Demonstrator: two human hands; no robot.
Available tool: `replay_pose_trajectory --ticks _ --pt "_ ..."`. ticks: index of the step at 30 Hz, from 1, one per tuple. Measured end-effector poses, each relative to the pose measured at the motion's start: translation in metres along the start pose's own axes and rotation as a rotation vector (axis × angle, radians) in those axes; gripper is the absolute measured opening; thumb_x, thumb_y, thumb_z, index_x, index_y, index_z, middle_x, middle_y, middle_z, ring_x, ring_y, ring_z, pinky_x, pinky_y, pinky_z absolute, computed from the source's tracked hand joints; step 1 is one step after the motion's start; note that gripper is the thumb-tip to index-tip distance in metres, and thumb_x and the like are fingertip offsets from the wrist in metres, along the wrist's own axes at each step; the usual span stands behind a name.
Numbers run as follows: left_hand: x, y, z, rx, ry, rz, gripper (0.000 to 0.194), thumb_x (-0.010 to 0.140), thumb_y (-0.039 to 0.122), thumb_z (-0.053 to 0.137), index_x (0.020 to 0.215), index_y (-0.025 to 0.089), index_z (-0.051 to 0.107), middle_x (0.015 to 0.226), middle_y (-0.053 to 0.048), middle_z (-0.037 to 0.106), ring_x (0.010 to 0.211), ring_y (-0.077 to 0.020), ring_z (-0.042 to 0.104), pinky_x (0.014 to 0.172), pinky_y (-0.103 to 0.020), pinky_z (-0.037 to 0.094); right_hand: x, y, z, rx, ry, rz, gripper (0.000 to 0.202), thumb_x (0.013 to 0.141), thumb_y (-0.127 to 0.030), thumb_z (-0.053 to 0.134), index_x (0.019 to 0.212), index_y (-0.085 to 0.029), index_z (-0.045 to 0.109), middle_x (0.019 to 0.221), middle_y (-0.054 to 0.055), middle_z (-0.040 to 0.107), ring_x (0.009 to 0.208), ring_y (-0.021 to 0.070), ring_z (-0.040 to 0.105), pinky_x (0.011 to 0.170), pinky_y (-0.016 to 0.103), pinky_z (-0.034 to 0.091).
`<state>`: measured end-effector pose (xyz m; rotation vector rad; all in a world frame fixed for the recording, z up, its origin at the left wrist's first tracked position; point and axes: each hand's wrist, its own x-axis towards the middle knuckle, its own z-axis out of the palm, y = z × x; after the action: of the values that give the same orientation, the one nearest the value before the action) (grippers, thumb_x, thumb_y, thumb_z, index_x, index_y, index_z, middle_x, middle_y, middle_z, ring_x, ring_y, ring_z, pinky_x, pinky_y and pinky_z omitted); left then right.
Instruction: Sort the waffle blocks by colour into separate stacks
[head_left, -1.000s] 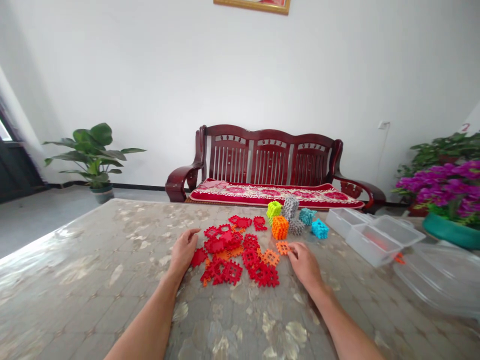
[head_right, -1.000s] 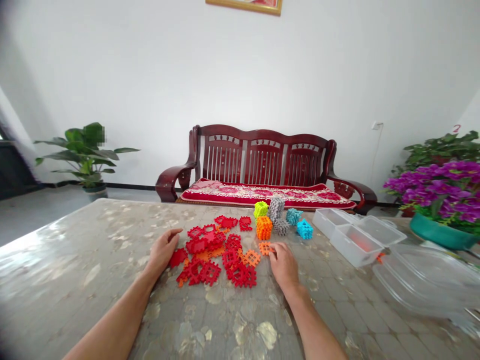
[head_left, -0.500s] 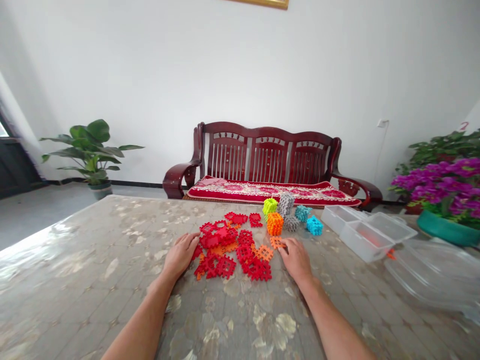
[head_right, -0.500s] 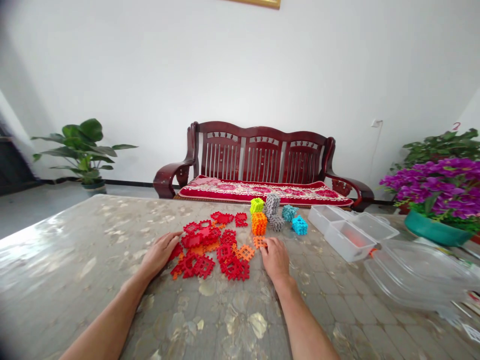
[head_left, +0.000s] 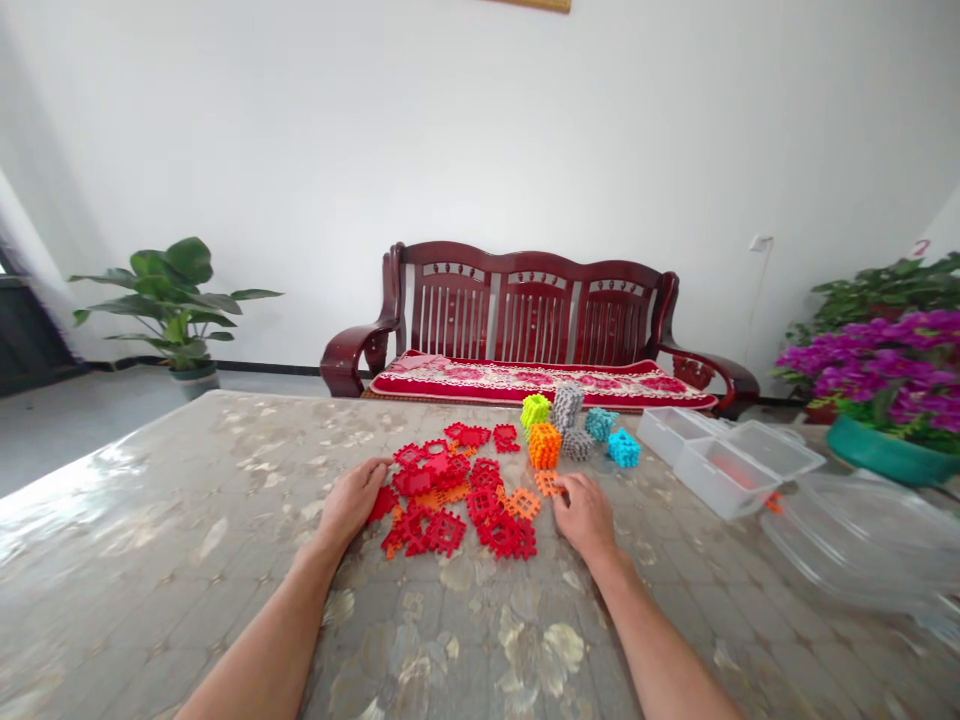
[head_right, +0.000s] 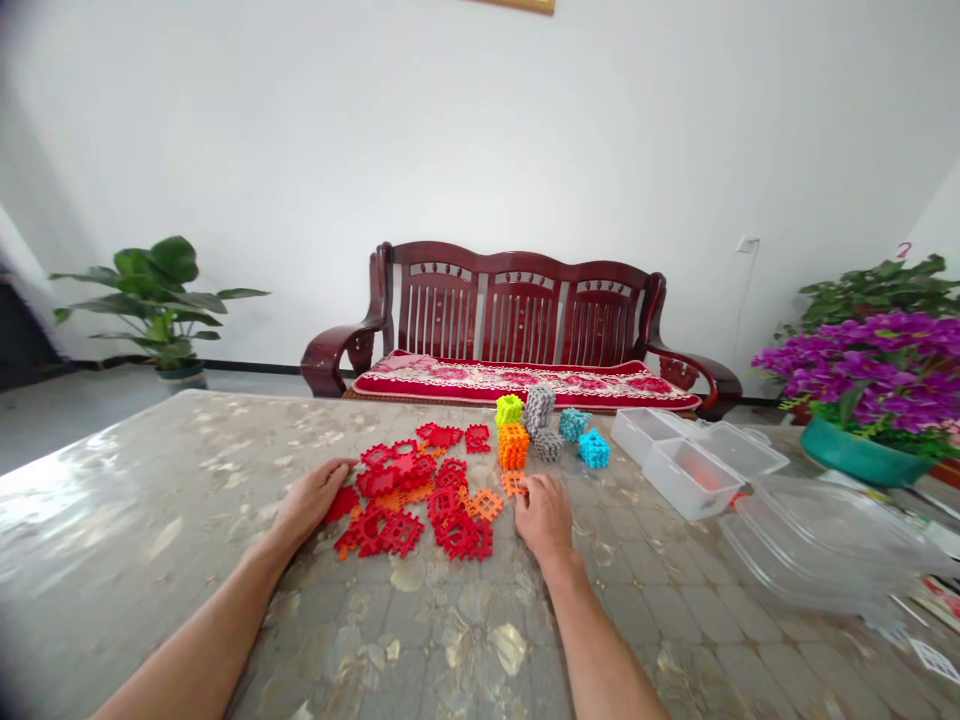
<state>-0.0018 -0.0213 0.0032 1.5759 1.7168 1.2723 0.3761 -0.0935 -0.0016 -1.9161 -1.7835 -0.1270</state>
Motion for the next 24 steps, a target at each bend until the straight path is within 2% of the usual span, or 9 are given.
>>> replay_pose_trajectory --ticks 10,15,21,24 --pt "0.0040 -0.0037 0.0029 0.019 -0.013 0.022 0.020 0.065 0.034 0.070 0.084 0.032 0.076 0.092 -0.002 0.078 0.094 -0.0272 0.067 0.092 -0.034 0.048 0.0003 -0.0074 -0.0041 -0.018 -0.007 -0.027 0.022 0.085 -0.019 0.053 0.101 -0.019 0.069 0.106 0.008 0.067 0.102 0.0219 0.059 0.093 0.030 0.039" --pt "0.0050 -0.0049 0.0046 0.047 -0.057 0.066 0.020 0.067 0.033 0.070 0.087 0.032 0.076 0.097 -0.003 0.077 0.096 -0.0267 0.067 0.095 -0.034 0.046 0.0004 -0.0091 -0.0054 -0.027 -0.017 -0.032 0.021 0.086 -0.018 0.052 0.099 -0.019 0.069 0.104 0.008 0.067 0.103 0.0218 0.058 0.093 0.029 0.039" --pt "0.0039 -0.0068 0.0062 0.058 -0.053 0.090 0.020 0.069 0.032 0.070 0.088 0.032 0.076 0.099 -0.003 0.076 0.100 -0.0273 0.066 0.098 -0.035 0.045 0.0016 -0.0068 -0.0029 -0.028 -0.010 -0.039 0.023 0.086 -0.018 0.051 0.101 -0.019 0.069 0.105 0.008 0.066 0.103 0.0217 0.058 0.092 0.029 0.040" --pt "0.0039 -0.0080 0.0057 0.134 -0.075 0.120 0.021 0.073 0.035 0.066 0.091 0.032 0.075 0.103 -0.003 0.076 0.102 -0.0263 0.066 0.100 -0.035 0.044 0.0025 -0.0028 0.0009 -0.022 -0.015 -0.041 0.024 0.087 -0.020 0.051 0.102 -0.020 0.069 0.107 0.008 0.066 0.103 0.0218 0.058 0.092 0.030 0.040"
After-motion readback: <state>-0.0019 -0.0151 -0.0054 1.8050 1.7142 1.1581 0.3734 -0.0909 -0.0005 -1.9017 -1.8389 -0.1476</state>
